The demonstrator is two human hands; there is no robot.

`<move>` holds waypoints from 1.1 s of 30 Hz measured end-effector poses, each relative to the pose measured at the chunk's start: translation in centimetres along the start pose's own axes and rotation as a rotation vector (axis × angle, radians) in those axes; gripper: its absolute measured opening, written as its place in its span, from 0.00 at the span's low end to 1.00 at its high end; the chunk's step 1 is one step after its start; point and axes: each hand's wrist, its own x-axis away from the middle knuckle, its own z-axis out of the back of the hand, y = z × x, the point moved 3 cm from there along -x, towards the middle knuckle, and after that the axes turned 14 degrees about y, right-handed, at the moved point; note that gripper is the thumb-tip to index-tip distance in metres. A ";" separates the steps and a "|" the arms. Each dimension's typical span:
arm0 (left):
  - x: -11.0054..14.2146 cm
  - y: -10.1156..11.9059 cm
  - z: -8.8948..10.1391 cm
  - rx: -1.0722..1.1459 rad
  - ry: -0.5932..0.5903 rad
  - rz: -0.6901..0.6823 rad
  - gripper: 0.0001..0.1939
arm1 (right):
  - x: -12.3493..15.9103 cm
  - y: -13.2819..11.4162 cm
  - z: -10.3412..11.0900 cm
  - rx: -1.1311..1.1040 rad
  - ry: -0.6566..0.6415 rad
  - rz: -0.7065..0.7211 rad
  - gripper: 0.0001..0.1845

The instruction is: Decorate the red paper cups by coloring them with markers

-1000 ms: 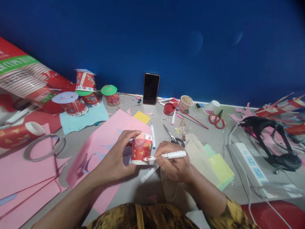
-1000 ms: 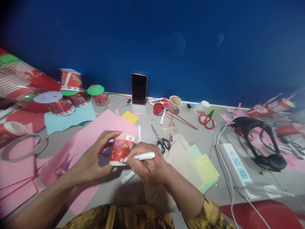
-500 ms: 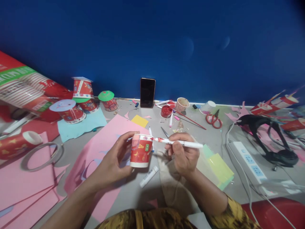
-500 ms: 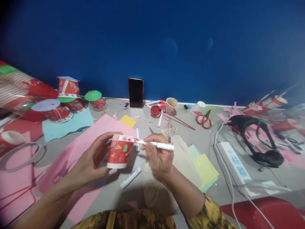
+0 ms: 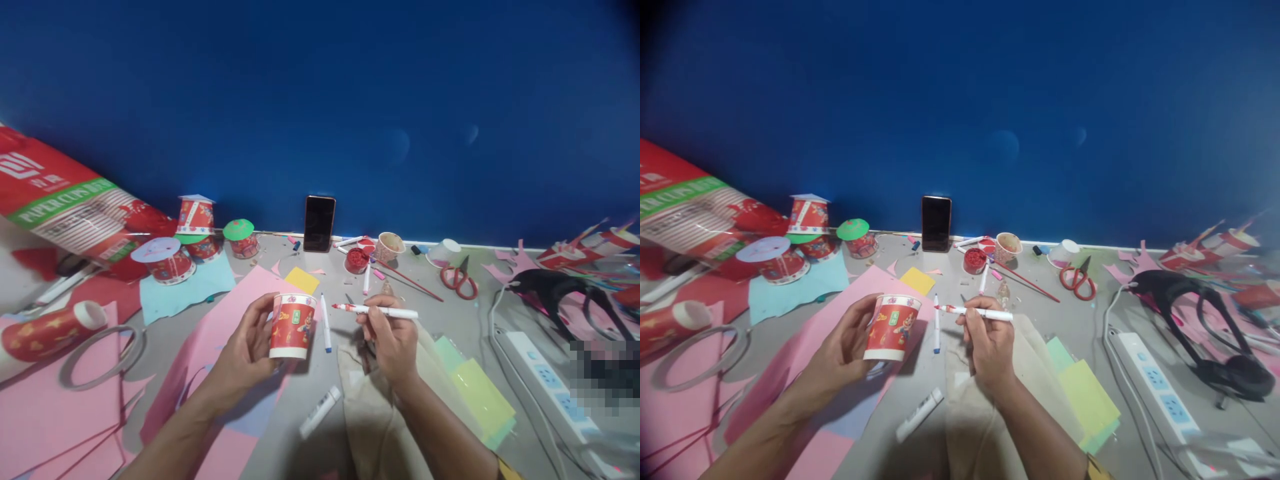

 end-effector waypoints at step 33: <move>0.4 -1.0 -0.7 -0.338 -0.039 -0.192 0.47 | 3.5 -1.9 -2.1 0.171 -0.558 0.733 0.07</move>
